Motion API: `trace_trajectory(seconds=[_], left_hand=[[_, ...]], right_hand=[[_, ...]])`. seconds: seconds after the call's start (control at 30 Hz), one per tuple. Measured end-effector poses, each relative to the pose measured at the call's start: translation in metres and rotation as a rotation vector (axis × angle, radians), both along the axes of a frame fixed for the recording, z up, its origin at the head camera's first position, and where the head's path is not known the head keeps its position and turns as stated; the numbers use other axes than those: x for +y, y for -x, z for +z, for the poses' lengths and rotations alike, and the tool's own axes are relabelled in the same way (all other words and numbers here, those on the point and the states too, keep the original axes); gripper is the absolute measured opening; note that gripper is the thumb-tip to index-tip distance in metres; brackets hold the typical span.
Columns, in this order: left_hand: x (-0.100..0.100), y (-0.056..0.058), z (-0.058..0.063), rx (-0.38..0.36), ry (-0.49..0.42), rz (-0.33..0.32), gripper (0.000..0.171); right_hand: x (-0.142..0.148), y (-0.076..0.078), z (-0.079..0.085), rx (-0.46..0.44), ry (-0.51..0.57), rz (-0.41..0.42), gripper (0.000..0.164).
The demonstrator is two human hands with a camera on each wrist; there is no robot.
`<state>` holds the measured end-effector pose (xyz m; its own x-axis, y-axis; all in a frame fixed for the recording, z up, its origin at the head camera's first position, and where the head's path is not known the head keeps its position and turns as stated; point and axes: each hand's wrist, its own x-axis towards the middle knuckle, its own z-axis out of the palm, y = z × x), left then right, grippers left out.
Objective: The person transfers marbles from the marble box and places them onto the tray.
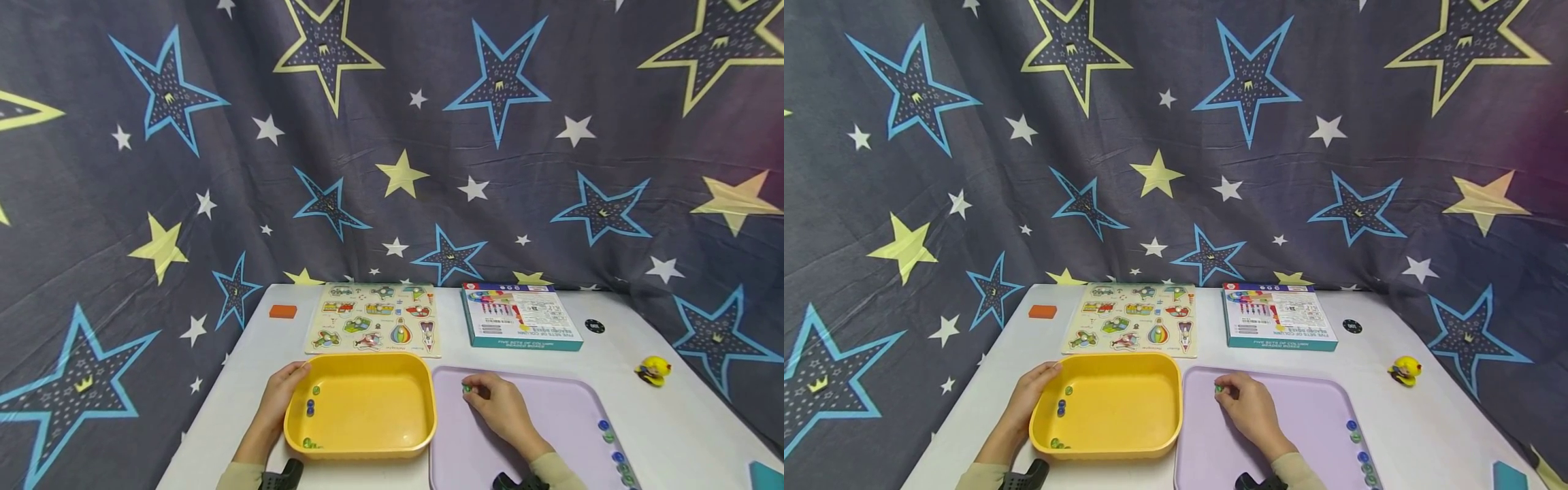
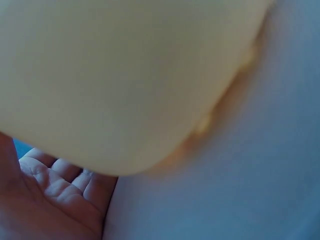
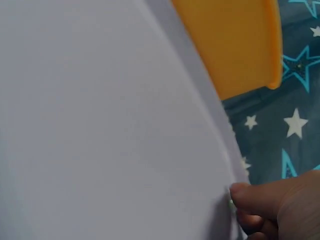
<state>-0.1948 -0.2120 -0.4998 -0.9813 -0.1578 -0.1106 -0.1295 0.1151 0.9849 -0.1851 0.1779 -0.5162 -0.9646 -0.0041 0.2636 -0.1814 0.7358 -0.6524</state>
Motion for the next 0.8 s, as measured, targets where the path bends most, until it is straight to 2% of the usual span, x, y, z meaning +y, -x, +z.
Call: trace_trajectory(seconds=[0.2,0.37,0.5,0.63,0.7,0.8], left_hand=[[-0.001,0.000,0.000,-0.007,-0.004,0.001,0.047],[-0.002,0.002,-0.002,-0.023,0.008,0.006,0.046],[-0.002,0.001,-0.001,-0.028,0.039,0.006,0.046],[-0.001,0.001,0.000,-0.028,0.045,0.004,0.047],[-0.001,0.001,0.001,-0.028,0.048,0.002,0.047],[-0.001,0.000,0.001,-0.035,0.043,0.004,0.047]], right_hand=[[0.000,-0.003,0.012,-0.035,0.130,0.026,0.020],[-0.019,-0.008,0.038,-0.075,0.289,0.068,0.014],[-0.048,-0.016,0.067,-0.151,0.447,0.223,0.014],[-0.081,-0.026,0.094,-0.212,0.471,0.420,0.014],[-0.097,-0.030,0.101,-0.229,0.464,0.488,0.013],[-0.119,-0.028,0.096,-0.252,0.436,0.543,0.011]])
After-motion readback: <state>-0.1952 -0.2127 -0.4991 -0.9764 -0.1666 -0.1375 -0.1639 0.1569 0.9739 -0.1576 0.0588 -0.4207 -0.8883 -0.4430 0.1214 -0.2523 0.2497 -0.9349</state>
